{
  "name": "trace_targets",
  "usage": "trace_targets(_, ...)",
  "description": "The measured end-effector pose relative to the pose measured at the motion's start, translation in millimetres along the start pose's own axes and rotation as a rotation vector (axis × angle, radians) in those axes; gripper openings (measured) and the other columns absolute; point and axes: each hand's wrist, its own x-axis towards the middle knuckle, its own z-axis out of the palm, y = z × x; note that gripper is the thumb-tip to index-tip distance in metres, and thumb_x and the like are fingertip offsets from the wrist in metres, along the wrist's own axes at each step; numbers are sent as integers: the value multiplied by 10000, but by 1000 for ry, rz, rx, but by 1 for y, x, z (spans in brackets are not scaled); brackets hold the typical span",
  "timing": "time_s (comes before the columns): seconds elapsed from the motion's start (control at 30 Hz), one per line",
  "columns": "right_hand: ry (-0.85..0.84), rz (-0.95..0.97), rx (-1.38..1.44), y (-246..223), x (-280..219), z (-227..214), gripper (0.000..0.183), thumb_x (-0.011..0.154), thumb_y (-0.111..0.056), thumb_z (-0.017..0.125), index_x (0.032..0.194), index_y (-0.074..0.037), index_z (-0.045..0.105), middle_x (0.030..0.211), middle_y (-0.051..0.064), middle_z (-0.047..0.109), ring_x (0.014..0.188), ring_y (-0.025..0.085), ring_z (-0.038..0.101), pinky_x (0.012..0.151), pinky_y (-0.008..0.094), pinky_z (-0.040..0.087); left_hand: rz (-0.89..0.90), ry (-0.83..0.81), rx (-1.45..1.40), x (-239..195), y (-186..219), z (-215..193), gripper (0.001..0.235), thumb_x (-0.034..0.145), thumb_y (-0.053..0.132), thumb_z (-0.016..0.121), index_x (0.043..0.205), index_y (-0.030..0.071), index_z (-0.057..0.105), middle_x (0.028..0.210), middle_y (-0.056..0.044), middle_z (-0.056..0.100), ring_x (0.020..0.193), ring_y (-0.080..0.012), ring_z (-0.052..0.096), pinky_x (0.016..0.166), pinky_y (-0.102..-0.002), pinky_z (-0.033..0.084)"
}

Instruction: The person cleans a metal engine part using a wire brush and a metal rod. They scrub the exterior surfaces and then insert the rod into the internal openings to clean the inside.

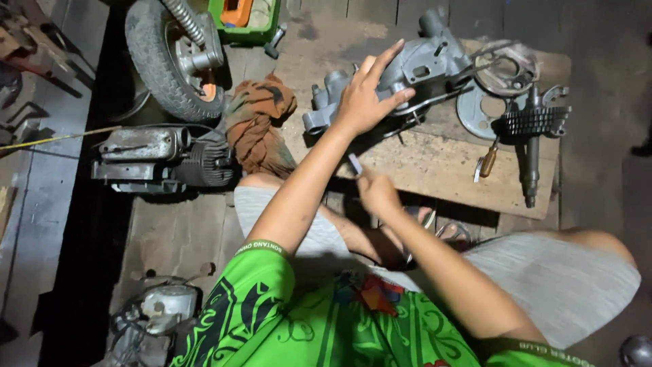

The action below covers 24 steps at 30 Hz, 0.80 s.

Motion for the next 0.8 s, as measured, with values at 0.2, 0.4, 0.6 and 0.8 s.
trace_targets(0.2,24,109,-167,-10,4,-88,511,921,-250,455,1383,-339,653,1177,266,682,1110,443,643,891,462,494,30,12,-13,3,-2,2,735,964,715,557,1557,504,176,1404,-24,558,990,-223,670,739,-328,549)
trace_targets(0.4,88,51,-601,-22,1,-52,587,995,-333,415,1569,-212,394,1021,273,682,853,513,690,669,619,524,-34,-22,3,2,0,1,753,934,764,525,1548,504,177,1454,-76,534,1183,-336,644,878,-465,556)
trace_targets(0.6,-56,-68,1,-6,4,-28,431,950,-235,496,1330,-212,696,1040,168,776,912,291,726,786,400,509,-51,-28,5,0,6,-2,743,940,712,562,1550,492,199,1426,-88,534,1183,-336,637,858,-434,542)
trace_targets(0.8,56,139,-493,-66,-3,-104,521,1018,-311,410,1535,-258,438,1026,260,704,908,495,677,728,597,527,-109,-60,3,3,10,-4,768,915,701,589,1538,484,196,1514,-80,506,1294,-382,588,1005,-634,479)
